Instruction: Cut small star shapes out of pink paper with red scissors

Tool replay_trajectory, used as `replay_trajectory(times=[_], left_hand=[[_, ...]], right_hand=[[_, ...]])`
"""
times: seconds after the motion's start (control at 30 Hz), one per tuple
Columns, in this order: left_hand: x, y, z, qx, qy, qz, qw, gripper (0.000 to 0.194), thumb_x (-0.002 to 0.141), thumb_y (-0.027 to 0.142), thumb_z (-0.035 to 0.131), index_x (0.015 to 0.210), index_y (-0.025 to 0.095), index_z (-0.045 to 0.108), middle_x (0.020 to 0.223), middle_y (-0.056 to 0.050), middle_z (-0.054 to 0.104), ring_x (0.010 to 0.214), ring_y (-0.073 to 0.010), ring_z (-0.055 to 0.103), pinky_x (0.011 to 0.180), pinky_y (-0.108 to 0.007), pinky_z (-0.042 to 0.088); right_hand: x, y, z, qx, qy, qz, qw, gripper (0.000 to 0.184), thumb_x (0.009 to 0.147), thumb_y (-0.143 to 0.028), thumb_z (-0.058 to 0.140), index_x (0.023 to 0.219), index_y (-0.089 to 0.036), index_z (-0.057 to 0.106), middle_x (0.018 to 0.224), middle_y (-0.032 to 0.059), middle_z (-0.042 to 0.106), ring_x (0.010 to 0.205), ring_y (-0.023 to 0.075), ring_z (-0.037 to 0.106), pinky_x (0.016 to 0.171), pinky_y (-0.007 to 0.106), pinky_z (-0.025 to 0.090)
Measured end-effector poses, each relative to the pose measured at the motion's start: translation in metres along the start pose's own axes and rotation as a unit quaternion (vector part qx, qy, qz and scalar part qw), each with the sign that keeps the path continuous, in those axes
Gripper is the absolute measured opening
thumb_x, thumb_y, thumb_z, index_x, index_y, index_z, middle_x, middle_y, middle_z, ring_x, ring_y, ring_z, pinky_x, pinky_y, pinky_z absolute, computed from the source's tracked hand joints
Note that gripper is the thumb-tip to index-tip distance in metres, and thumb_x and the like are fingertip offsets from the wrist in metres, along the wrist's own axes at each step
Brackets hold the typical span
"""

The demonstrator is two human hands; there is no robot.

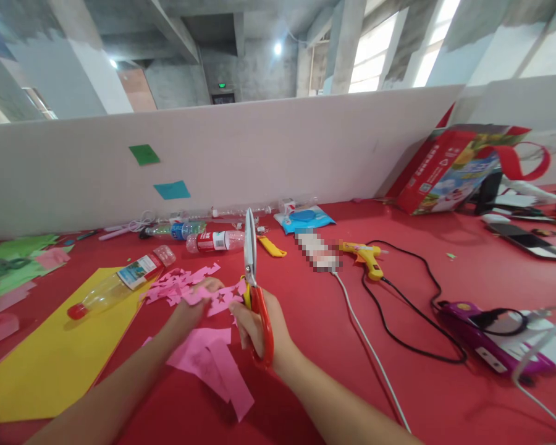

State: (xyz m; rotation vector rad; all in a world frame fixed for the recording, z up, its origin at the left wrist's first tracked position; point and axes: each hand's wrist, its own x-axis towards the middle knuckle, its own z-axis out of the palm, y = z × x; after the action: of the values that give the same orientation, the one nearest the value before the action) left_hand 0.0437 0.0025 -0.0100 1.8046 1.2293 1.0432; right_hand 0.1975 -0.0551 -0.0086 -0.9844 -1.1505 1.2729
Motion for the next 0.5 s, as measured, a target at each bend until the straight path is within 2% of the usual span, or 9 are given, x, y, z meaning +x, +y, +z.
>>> replay_trajectory(times=[0.03,0.07,0.13,0.17,0.2,0.27,0.37,0.43,0.5], left_hand=[[-0.002,0.003,-0.006,-0.056,-0.030,-0.049,0.997,0.042,0.086,0.046,0.040,0.070,0.018,0.067,0.067,-0.004,0.062,0.067,-0.0193,0.061,0.068,-0.029,0.052],[-0.004,0.005,-0.012,-0.141,-0.083,-0.104,0.981,0.046,0.088,0.048,0.037,0.076,0.017,0.068,0.068,-0.005,0.063,0.066,-0.0190,0.062,0.065,-0.029,0.052],[-0.010,0.008,-0.022,-0.322,-0.198,-0.195,0.905,0.042,0.085,0.051,0.044,0.090,0.016,0.068,0.075,-0.007,0.065,0.067,-0.0195,0.064,0.059,-0.029,0.050],[-0.014,0.009,-0.026,-0.378,-0.223,-0.226,0.869,0.038,0.082,0.050,0.052,0.096,0.018,0.068,0.081,-0.008,0.067,0.069,-0.0197,0.065,0.056,-0.027,0.049],[-0.017,0.010,-0.029,-0.402,-0.225,-0.241,0.854,0.034,0.078,0.046,0.060,0.098,0.019,0.068,0.087,-0.007,0.067,0.069,-0.0192,0.065,0.054,-0.026,0.047],[-0.023,0.013,-0.032,-0.401,-0.206,-0.248,0.857,0.031,0.072,0.034,0.069,0.101,0.023,0.069,0.096,-0.006,0.067,0.068,-0.0161,0.064,0.053,-0.023,0.044],[-0.025,0.013,-0.036,-0.360,-0.190,-0.231,0.884,0.031,0.067,0.019,0.072,0.097,0.025,0.072,0.098,-0.004,0.066,0.067,-0.0119,0.061,0.062,-0.025,0.046],[-0.021,0.008,-0.042,-0.308,-0.165,-0.196,0.916,0.027,0.064,0.015,0.070,0.090,0.022,0.073,0.094,-0.004,0.068,0.072,-0.0132,0.060,0.070,-0.027,0.046],[-0.012,-0.003,-0.052,-0.201,-0.102,-0.140,0.964,0.023,0.067,0.019,0.066,0.089,0.021,0.072,0.089,-0.005,0.068,0.079,-0.0172,0.061,0.076,-0.031,0.047]], right_hand=[[0.000,-0.001,0.000,-0.007,0.000,0.008,1.000,0.029,0.080,-0.029,0.054,0.057,-0.022,0.039,0.036,-0.0093,0.038,0.030,0.0063,0.037,0.036,0.019,0.030],[0.000,-0.002,0.001,-0.019,0.000,0.018,1.000,0.028,0.079,-0.029,0.054,0.057,-0.022,0.039,0.036,-0.0092,0.038,0.030,0.0064,0.037,0.036,0.019,0.030],[-0.001,-0.003,0.002,-0.048,0.002,0.033,0.998,0.026,0.078,-0.028,0.052,0.057,-0.022,0.040,0.033,-0.0089,0.038,0.030,0.0068,0.037,0.036,0.019,0.030],[0.000,-0.003,0.002,-0.063,0.003,0.041,0.997,0.024,0.078,-0.028,0.052,0.057,-0.022,0.040,0.033,-0.0090,0.038,0.030,0.0069,0.037,0.036,0.019,0.030],[0.000,-0.004,0.003,-0.078,0.006,0.048,0.996,0.023,0.078,-0.028,0.051,0.058,-0.022,0.041,0.032,-0.0093,0.038,0.029,0.0070,0.037,0.036,0.019,0.030],[0.001,-0.003,0.005,-0.100,0.011,0.062,0.993,0.022,0.077,-0.030,0.051,0.060,-0.022,0.041,0.032,-0.0099,0.038,0.029,0.0071,0.036,0.036,0.019,0.030],[0.003,-0.001,0.006,-0.113,0.012,0.077,0.991,0.023,0.076,-0.033,0.054,0.061,-0.023,0.039,0.031,-0.0105,0.038,0.028,0.0074,0.036,0.035,0.019,0.029],[0.004,0.001,0.006,-0.113,0.012,0.080,0.990,0.026,0.076,-0.036,0.055,0.060,-0.023,0.039,0.032,-0.0104,0.038,0.028,0.0075,0.037,0.035,0.019,0.029],[0.005,0.003,0.003,-0.110,0.021,0.081,0.990,0.029,0.077,-0.038,0.055,0.059,-0.023,0.038,0.033,-0.0102,0.039,0.028,0.0074,0.038,0.035,0.019,0.030]])
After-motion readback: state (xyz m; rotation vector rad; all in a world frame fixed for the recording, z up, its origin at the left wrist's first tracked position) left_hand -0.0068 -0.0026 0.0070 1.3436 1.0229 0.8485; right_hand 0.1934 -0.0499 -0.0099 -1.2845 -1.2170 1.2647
